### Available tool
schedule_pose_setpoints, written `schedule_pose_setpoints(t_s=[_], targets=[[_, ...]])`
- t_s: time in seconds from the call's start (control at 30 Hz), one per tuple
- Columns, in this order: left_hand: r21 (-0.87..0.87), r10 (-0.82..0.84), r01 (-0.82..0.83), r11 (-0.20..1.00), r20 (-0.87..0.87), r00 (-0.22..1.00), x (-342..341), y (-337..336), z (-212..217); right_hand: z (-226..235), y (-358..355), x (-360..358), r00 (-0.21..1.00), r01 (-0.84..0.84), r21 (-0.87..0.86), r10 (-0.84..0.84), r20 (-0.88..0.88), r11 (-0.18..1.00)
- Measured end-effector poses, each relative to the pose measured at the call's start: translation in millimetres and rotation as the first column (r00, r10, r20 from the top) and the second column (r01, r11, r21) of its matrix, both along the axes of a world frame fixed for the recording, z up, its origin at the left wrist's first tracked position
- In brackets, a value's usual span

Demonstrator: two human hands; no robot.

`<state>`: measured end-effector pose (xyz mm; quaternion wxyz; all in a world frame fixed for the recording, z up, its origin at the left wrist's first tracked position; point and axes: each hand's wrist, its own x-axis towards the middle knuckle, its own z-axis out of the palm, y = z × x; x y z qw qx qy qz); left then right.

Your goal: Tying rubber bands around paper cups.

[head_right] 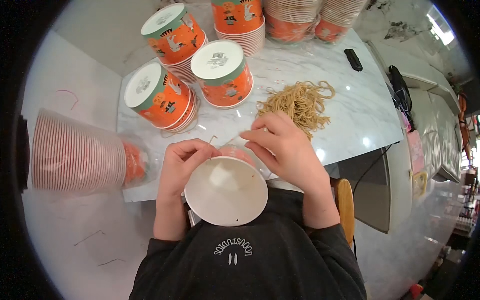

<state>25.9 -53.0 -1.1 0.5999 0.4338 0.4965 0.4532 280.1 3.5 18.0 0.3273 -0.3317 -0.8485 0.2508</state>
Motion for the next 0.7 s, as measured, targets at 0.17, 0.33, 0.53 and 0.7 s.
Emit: schedule_pose_setpoints(t_s=[0.17,0.33,0.53,0.7], targets=[[0.004,-0.092,0.092,0.996,0.030,0.995,-1,-2,-4,-4,7,-33,0.975,-0.120,0.082,0.133,-0.179,0.989],[-0.002,-0.039,0.040,0.999,0.082,0.996,-6,-1,-3,-35,23,-43,0.918,-0.309,-0.230,0.226,-0.326,0.923],[0.018,0.006,-0.008,1.000,0.130,0.992,-15,1,-6,-39,22,-42,0.905,-0.280,-0.501,0.051,-0.421,0.819],[-0.023,-0.006,0.010,1.000,0.165,0.986,-13,5,1,-26,24,-52,0.960,-0.160,-0.121,0.126,-0.249,0.980]])
